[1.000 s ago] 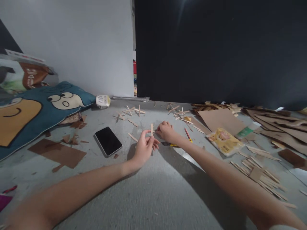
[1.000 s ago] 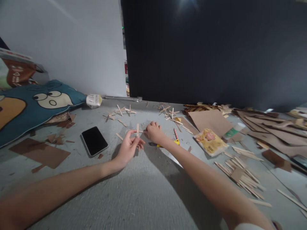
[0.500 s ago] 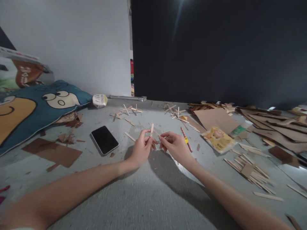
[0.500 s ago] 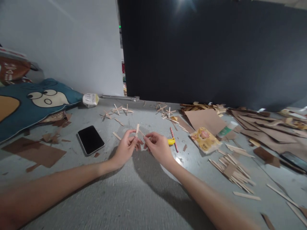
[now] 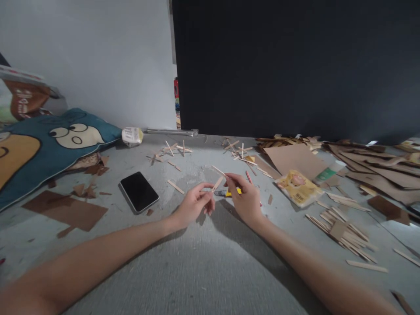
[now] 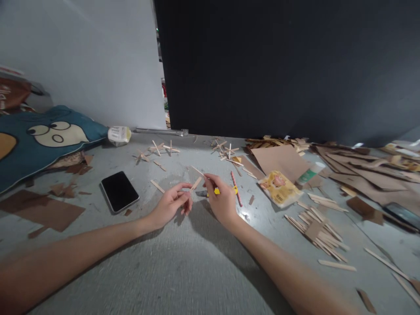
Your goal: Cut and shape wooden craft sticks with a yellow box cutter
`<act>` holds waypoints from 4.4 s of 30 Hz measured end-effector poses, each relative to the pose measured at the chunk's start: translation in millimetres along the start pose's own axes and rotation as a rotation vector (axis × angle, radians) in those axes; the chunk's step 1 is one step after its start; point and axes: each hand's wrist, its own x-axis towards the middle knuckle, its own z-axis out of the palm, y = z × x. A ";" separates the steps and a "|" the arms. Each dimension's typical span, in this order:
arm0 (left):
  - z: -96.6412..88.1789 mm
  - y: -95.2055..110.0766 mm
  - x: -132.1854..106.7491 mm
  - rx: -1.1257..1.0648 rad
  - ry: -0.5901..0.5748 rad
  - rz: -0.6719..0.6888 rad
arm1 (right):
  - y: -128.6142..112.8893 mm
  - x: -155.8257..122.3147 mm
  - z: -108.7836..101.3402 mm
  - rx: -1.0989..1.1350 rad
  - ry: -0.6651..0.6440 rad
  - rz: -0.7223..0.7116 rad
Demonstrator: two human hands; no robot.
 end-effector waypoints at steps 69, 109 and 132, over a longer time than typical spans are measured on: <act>-0.5 -0.9 -37.6 1.121 -0.132 0.247 | 87.4 72.4 -56.8 -0.725 -0.559 0.213; -12.5 0.7 5.9 0.990 -0.131 0.192 | 55.2 33.7 -28.8 -0.208 -0.222 0.030; -15.9 0.8 3.5 1.037 -0.229 0.151 | 28.0 -11.9 -32.7 0.384 -0.754 0.311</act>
